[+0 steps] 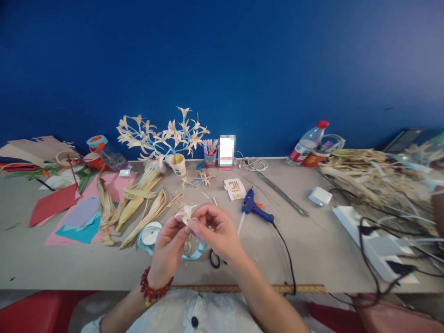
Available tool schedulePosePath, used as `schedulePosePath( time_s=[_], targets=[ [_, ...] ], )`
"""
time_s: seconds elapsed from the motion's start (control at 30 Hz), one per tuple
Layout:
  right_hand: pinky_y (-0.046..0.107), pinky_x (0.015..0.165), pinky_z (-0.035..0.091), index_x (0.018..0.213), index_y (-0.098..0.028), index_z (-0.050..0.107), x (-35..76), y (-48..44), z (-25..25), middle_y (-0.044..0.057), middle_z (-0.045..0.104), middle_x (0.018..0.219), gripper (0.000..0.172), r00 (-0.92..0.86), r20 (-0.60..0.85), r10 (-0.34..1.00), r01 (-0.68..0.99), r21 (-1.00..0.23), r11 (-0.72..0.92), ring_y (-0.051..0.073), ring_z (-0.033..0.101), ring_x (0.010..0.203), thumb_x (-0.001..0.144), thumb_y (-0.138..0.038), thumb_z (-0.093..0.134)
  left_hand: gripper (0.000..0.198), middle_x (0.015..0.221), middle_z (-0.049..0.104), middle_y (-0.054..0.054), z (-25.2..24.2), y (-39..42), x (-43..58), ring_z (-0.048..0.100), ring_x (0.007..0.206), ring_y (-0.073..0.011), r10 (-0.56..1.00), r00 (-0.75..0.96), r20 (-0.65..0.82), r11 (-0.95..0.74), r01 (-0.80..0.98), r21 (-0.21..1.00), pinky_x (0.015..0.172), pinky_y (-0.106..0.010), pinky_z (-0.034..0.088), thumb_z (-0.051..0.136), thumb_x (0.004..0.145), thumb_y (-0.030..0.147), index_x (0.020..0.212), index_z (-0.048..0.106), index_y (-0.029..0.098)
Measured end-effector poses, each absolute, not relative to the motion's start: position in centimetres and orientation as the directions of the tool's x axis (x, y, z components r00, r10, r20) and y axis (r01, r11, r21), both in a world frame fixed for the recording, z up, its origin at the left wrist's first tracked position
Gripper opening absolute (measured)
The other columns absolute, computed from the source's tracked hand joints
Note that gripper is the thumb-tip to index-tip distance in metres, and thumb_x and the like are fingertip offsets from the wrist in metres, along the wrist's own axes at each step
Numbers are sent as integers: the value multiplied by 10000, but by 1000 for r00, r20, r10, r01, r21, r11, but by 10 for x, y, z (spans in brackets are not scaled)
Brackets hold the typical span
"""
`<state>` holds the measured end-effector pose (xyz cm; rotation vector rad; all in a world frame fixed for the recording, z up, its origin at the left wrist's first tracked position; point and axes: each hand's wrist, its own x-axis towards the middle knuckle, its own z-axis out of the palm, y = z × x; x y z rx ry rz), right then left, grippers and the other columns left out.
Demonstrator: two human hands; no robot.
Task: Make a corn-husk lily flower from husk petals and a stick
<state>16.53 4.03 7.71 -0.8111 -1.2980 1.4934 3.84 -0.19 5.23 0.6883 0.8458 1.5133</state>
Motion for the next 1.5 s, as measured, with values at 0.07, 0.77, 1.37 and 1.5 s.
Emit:
schedulePosePath(
  time_s=[0.07,0.77,1.37,1.5],
  targets=[
    [218,484,397,756,-197,632,165,40,77,-47,506,563,222,-313,96,945,-232,-973,23,98,478,503,752,-373,766,130,768,657,-2,54,-2,38,602,733,-119,995,-99,-31,-30,-559,828,696,-211,479,754,782,285,812,676,185],
    [195,492,355,704,-189,598,160,45,79,-74,468,552,281,-417,35,908,-383,-913,-141,72,413,499,646,-289,854,218,776,665,8,50,1,37,616,730,-126,984,-172,-51,-56,-563,825,711,-230,498,837,671,331,767,694,197],
    [181,478,366,733,-177,611,162,52,75,-72,491,534,298,-443,24,896,-387,-907,-167,72,464,471,639,-299,867,79,744,666,4,51,4,37,602,676,-97,999,-31,-18,-6,-631,776,668,-196,470,744,786,195,804,669,180],
    [201,486,413,777,-173,627,166,56,72,-65,513,535,327,-524,31,851,-434,-869,-236,108,555,487,626,-327,874,81,757,672,3,53,6,36,599,649,-91,998,42,-37,55,-666,744,648,-193,461,750,777,187,801,674,175]
  ],
)
